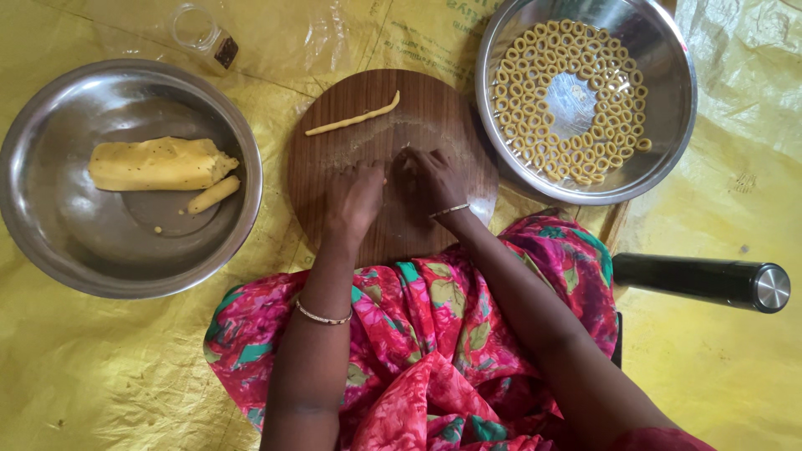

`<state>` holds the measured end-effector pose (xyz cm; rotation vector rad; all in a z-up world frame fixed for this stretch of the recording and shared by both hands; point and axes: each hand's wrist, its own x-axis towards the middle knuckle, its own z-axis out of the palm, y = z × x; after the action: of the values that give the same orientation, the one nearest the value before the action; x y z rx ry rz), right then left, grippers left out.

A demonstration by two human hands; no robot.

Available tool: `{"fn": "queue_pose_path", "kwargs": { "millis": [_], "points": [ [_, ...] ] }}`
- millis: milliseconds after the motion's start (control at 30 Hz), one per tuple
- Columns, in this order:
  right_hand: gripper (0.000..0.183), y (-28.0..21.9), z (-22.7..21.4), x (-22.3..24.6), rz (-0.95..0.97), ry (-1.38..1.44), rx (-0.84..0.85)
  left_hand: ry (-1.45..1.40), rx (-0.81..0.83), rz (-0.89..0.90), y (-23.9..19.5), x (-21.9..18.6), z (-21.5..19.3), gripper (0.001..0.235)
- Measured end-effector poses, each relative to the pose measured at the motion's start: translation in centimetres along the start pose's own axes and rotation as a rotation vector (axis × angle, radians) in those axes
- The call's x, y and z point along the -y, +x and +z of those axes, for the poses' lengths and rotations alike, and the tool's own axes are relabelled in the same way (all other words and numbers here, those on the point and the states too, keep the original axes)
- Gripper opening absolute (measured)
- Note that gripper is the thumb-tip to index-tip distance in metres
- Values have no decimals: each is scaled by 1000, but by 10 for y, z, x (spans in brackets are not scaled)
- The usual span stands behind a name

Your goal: The person rolls small pieces of dough into thin ropes on a wooden board, then joins the ends to form rings and places them into a metal bowl. The process is repeated continuously with fresh dough pieces.

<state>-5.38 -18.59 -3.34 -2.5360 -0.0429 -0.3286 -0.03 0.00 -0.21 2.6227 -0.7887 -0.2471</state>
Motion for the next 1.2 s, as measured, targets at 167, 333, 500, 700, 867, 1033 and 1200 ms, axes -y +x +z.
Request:
{"fn": "queue_pose_path", "kwargs": {
  "millis": [167, 333, 500, 700, 867, 1033, 1200],
  "points": [
    [53, -1, -6, -1, 9, 501, -34, 5, -45, 20, 0, 1, 3, 21],
    [48, -3, 0, -3, 120, 278, 16, -19, -22, -4, -2, 1, -1, 20],
    [25, 8, 4, -19, 149, 475, -60, -15, -46, -10, -2, -1, -5, 16],
    [22, 77, 40, -19, 8, 479, -110, -227, 52, -275, 1, 2, -11, 15],
    [24, 109, 71, 23, -138, 255, 10, 84, -230, -180, -3, 6, -25, 17],
    [40, 91, 74, 47, -459, -39, -64, 96, -379, -186, -3, 6, -40, 27],
    [22, 99, 62, 27, -187, 188, 7, 31, -334, -199, -4, 12, -40, 17]
  ]
}}
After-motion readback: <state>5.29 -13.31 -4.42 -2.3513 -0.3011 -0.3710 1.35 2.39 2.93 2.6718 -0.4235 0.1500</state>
